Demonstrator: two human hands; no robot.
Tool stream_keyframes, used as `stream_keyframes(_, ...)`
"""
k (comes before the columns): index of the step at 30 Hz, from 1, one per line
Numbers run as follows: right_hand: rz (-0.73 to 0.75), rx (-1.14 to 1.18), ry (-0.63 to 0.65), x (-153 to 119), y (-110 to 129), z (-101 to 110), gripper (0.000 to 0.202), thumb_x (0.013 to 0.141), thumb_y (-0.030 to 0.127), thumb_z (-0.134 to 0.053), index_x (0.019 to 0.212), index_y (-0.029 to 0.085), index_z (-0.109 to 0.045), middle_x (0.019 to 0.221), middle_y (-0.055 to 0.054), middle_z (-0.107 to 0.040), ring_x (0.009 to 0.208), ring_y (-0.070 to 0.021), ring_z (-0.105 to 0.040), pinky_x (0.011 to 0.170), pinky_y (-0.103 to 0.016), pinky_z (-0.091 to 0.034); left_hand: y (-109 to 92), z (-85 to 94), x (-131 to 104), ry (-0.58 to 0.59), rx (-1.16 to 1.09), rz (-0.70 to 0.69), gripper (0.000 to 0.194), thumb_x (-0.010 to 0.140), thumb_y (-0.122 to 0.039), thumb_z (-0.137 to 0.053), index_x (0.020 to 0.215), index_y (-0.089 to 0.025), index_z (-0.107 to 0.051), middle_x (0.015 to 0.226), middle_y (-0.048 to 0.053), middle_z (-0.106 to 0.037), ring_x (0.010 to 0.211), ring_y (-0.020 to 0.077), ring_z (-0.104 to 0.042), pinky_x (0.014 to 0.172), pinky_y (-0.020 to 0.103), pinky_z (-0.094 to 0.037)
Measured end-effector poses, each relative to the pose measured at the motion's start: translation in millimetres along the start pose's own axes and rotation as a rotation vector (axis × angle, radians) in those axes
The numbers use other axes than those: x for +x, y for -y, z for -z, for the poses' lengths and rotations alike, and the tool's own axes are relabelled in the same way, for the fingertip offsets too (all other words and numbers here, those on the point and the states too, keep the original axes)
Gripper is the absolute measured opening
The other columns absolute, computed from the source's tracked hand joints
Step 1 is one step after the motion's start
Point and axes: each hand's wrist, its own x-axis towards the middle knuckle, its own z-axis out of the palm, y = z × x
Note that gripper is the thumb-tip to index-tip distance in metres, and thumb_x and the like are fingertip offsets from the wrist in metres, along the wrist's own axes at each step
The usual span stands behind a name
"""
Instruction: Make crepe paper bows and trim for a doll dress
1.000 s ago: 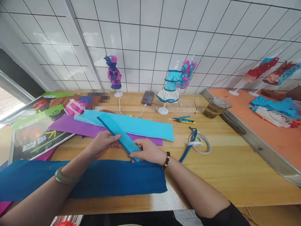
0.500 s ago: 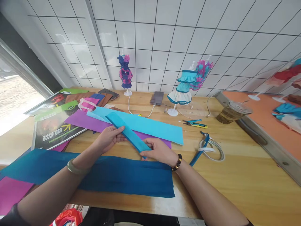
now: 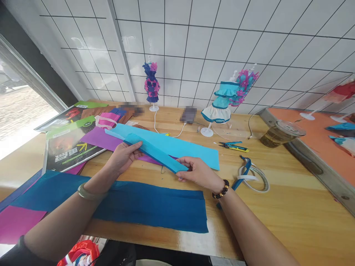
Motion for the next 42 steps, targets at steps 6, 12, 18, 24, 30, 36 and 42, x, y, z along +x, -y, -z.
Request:
stream_keyframes(6, -0.044, -0.061, -0.032, -1, -6, 11, 0.058, 0.071, 0.034, -0.065, 0.122, 0.012, -0.048, 0.071, -0.003, -0.069, 0.067, -0.0163, -0.066, 0.068, -0.029, -0.052, -5, 3.8, 0, -0.002, -0.013, -0.06, 0.022, 0.067, -0.024, -0.07, 0.082, -0.013, -0.06, 0.077, 0.003, -0.064, 0.069, 0.0137, -0.06, 0.068, 0.031, -0.05)
stream_keyframes(12, 0.015, 0.07, 0.185, 0, -10, 8, 0.047, 0.079, 0.045, -0.055, 0.109, 0.01, -0.057, 0.077, -0.009, -0.07, 0.07, -0.0168, -0.066, 0.069, -0.032, -0.052, -15, 1.1, -2, 0.055, -0.178, -0.078, 0.015, 0.067, -0.02, -0.068, 0.074, -0.014, -0.057, 0.066, -0.002, -0.057, 0.058, 0.0081, -0.054, 0.057, 0.022, -0.046)
stream_keyframes(18, 0.446, -0.288, -0.035, 6, -7, -15, 0.033, 0.088, 0.038, -0.042, 0.088, 0.017, -0.067, 0.102, -0.01, -0.064, 0.092, -0.0186, -0.059, 0.079, -0.033, -0.047, -30, 1.9, -20, 0.356, -0.341, 0.051, 0.019, 0.064, -0.025, -0.07, 0.073, -0.019, -0.055, 0.047, -0.007, -0.042, 0.035, 0.0047, -0.038, 0.033, 0.017, -0.028)
stream_keyframes(24, 0.686, -0.744, -0.034, 14, -7, -34, 0.024, 0.088, 0.025, -0.043, 0.089, 0.019, -0.067, 0.115, -0.009, -0.059, 0.105, -0.0208, -0.048, 0.089, -0.039, -0.041, -30, 3.1, -27, 0.438, -0.344, 0.029, 0.02, 0.062, -0.026, -0.07, 0.077, -0.022, -0.057, 0.043, -0.008, -0.037, 0.028, 0.0031, -0.029, 0.028, 0.018, -0.017)
stream_keyframes(30, 0.684, -0.865, -0.059, 19, -8, -37, 0.026, 0.09, 0.025, -0.039, 0.099, 0.017, -0.062, 0.101, -0.01, -0.062, 0.097, -0.0198, -0.052, 0.084, -0.037, -0.045, -28, -1.8, -25, 0.355, -0.293, 0.05, 0.023, 0.06, -0.027, -0.071, 0.076, -0.02, -0.055, 0.045, -0.008, -0.038, 0.032, 0.0041, -0.035, 0.032, 0.019, -0.02)
stream_keyframes(36, 0.688, -0.74, -0.226, 13, -9, -17, 0.026, 0.089, 0.024, -0.041, 0.104, 0.019, -0.061, 0.109, -0.009, -0.059, 0.098, -0.0191, -0.052, 0.086, -0.036, -0.045, -23, -1.2, -22, 0.332, -0.26, 0.066, 0.025, 0.061, -0.026, -0.071, 0.081, -0.02, -0.057, 0.046, -0.007, -0.043, 0.034, 0.0047, -0.039, 0.032, 0.019, -0.025)
stream_keyframes(42, 0.702, -0.743, -0.381, 19, -21, -11, 0.025, 0.089, 0.021, -0.042, 0.106, 0.019, -0.059, 0.103, -0.009, -0.062, 0.095, -0.0197, -0.054, 0.085, -0.038, -0.045, -23, -4.2, -21, 0.335, -0.271, 0.096, 0.024, 0.061, -0.024, -0.072, 0.081, -0.019, -0.059, 0.047, -0.006, -0.047, 0.033, 0.0047, -0.04, 0.031, 0.018, -0.026)
